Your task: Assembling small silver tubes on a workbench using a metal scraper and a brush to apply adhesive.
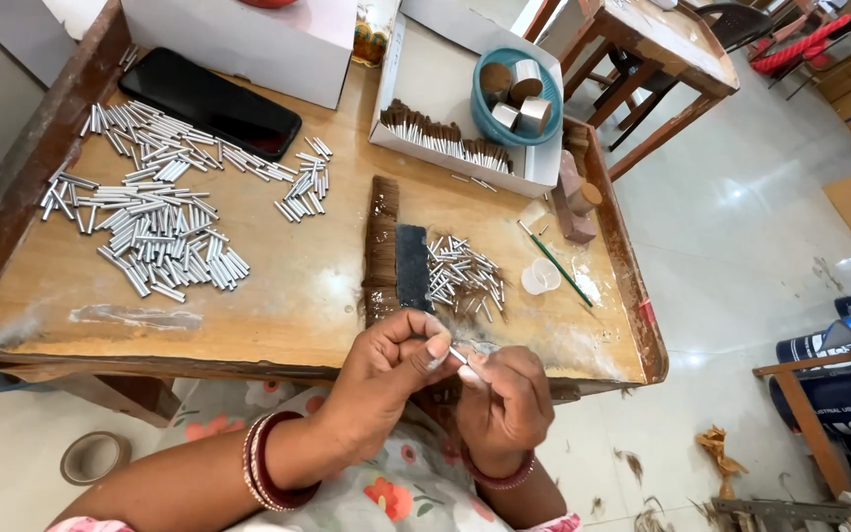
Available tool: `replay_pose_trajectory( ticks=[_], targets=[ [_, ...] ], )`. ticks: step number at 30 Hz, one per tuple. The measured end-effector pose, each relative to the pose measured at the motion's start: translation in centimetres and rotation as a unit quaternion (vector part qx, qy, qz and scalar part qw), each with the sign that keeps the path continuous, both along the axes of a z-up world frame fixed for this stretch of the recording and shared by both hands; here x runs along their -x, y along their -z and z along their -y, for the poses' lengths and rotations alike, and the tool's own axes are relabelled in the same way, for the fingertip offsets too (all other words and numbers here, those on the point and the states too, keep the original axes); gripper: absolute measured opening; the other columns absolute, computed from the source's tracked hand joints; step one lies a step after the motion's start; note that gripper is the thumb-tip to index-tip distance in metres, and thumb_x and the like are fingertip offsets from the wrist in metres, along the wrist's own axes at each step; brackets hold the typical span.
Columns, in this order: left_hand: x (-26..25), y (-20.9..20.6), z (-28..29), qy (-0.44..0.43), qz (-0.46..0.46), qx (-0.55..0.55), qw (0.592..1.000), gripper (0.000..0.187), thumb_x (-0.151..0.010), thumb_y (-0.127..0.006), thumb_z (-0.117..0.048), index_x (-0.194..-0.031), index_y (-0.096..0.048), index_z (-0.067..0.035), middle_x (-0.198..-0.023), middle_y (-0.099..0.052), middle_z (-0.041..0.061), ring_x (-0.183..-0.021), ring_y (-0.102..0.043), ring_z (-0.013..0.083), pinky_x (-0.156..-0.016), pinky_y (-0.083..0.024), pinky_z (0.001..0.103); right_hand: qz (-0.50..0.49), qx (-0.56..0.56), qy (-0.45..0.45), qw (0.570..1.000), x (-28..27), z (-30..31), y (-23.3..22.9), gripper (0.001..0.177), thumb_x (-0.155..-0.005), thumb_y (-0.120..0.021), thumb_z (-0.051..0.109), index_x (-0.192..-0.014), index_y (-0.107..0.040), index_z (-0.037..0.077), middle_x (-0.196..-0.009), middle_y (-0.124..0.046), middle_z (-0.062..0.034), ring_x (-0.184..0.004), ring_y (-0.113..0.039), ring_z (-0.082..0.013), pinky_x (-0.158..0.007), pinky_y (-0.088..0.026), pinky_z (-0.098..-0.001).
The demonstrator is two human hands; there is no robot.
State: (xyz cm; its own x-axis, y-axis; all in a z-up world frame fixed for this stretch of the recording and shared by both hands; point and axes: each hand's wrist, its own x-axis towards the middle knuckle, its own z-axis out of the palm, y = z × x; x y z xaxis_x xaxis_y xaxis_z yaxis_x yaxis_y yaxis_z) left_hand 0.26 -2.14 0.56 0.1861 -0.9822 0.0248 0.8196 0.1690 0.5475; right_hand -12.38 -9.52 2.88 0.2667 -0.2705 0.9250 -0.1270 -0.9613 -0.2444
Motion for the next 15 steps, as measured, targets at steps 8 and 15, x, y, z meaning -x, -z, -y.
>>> replay_pose_trajectory(
  ticks=[8, 15],
  targets=[
    [-0.3, -0.3, -0.4, -0.126, 0.146, 0.08, 0.978, 0.013, -0.103, -0.064, -0.012, -0.105, -0.061, 0.0, -0.115, -0.072, 0.007, -0.103, -0.061, 0.0047, -0.092, -0.05, 0.024, -0.045, -0.079, -0.071, 0.993, 0.6, -0.5, -2.2, 0.029, -0.076, -0.082, 0.002, -0.102, -0.069, -0.001, -0.093, -0.07, -0.012, -0.081, -0.068, -0.0213, -0.07, -0.055, -0.0306],
    [0.4, 0.0, -0.7, -0.105, 0.118, 0.069, 0.985, 0.017, -0.1, -0.067, -0.015, -0.105, -0.064, 0.001, -0.12, -0.073, 0.013, -0.109, -0.064, 0.008, -0.099, -0.05, 0.027, -0.003, -0.075, -0.072, 0.995, 1.3, -0.6, -0.4, 0.023, -0.083, -0.084, 0.0, -0.103, -0.072, 0.002, -0.091, -0.074, -0.0089, -0.083, -0.073, -0.0164, -0.075, -0.06, -0.0269]
  ],
)
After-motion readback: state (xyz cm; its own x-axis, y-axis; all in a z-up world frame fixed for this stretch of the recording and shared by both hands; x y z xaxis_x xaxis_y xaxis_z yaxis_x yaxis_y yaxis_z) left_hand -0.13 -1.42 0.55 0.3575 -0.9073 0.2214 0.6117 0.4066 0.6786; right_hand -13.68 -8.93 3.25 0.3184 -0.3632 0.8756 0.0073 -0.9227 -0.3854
